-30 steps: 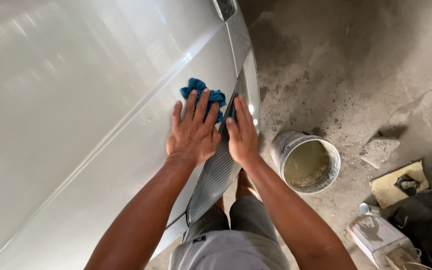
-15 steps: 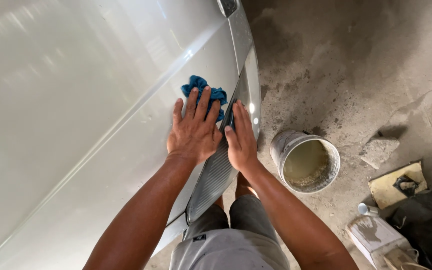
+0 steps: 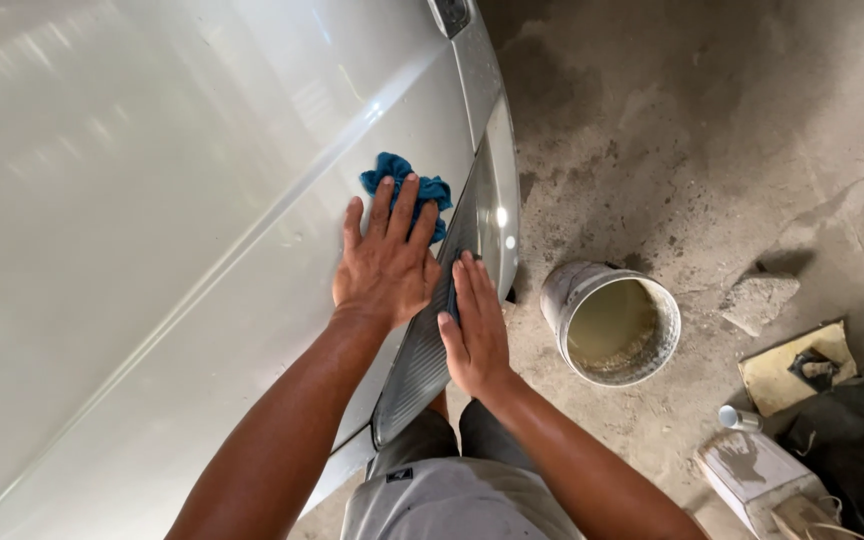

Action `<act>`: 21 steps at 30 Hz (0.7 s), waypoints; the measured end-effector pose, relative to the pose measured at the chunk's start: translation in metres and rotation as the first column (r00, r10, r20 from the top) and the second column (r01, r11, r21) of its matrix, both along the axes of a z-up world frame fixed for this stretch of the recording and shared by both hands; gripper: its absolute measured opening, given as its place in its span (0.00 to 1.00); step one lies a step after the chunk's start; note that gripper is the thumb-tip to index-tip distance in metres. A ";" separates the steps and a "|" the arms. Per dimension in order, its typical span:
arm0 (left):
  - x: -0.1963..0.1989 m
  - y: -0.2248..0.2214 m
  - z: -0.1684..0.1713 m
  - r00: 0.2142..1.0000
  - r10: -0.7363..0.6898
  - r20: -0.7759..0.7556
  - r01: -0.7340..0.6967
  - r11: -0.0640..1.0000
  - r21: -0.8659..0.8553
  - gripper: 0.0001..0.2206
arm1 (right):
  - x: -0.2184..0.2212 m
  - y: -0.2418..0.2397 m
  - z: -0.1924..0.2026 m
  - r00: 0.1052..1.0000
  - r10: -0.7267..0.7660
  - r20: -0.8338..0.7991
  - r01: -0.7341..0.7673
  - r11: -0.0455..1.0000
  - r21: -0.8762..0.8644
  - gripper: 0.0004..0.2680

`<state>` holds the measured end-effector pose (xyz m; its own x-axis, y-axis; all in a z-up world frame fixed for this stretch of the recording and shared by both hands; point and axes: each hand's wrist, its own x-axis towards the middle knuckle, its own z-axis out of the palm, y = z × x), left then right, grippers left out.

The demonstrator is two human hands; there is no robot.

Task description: The person scrubs the front headlight of a silver car using a black sanding block and a blue cloth. They dip the sanding block into a bucket of water and continue scrubbing the headlight and the adjacent bumper area.

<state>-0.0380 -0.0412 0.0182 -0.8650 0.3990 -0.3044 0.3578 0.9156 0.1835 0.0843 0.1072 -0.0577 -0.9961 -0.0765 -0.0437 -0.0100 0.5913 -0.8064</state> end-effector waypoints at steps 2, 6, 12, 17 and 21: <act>0.001 0.001 0.002 1.000 0.001 0.009 -0.001 1.000 0.005 0.28 | -0.018 0.002 -0.012 0.999 -0.020 0.036 0.020 1.000 0.006 0.27; 0.000 0.003 0.010 0.999 0.016 0.029 -0.016 1.000 0.002 0.29 | -0.110 0.019 -0.024 0.934 -0.151 0.323 0.195 0.975 -0.107 0.30; 0.002 0.002 0.001 1.000 0.002 0.025 -0.002 1.000 -0.016 0.29 | -0.066 0.014 -0.006 0.989 -0.038 0.141 0.034 0.999 0.029 0.28; 0.002 0.002 -0.002 0.999 0.005 0.034 -0.004 1.000 -0.020 0.29 | 0.017 0.002 0.005 0.993 0.121 -0.008 -0.119 0.986 0.117 0.27; 0.005 0.002 -0.004 0.999 -0.004 0.036 0.005 0.999 -0.038 0.29 | -0.048 0.007 -0.018 0.996 -0.026 0.081 0.024 0.999 0.026 0.27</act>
<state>-0.0326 -0.0391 0.0137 -0.8513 0.3905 -0.3505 0.3557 0.9205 0.1617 0.0363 0.1137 -0.0760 -0.9908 -0.0495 -0.1263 0.0702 0.6102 -0.7891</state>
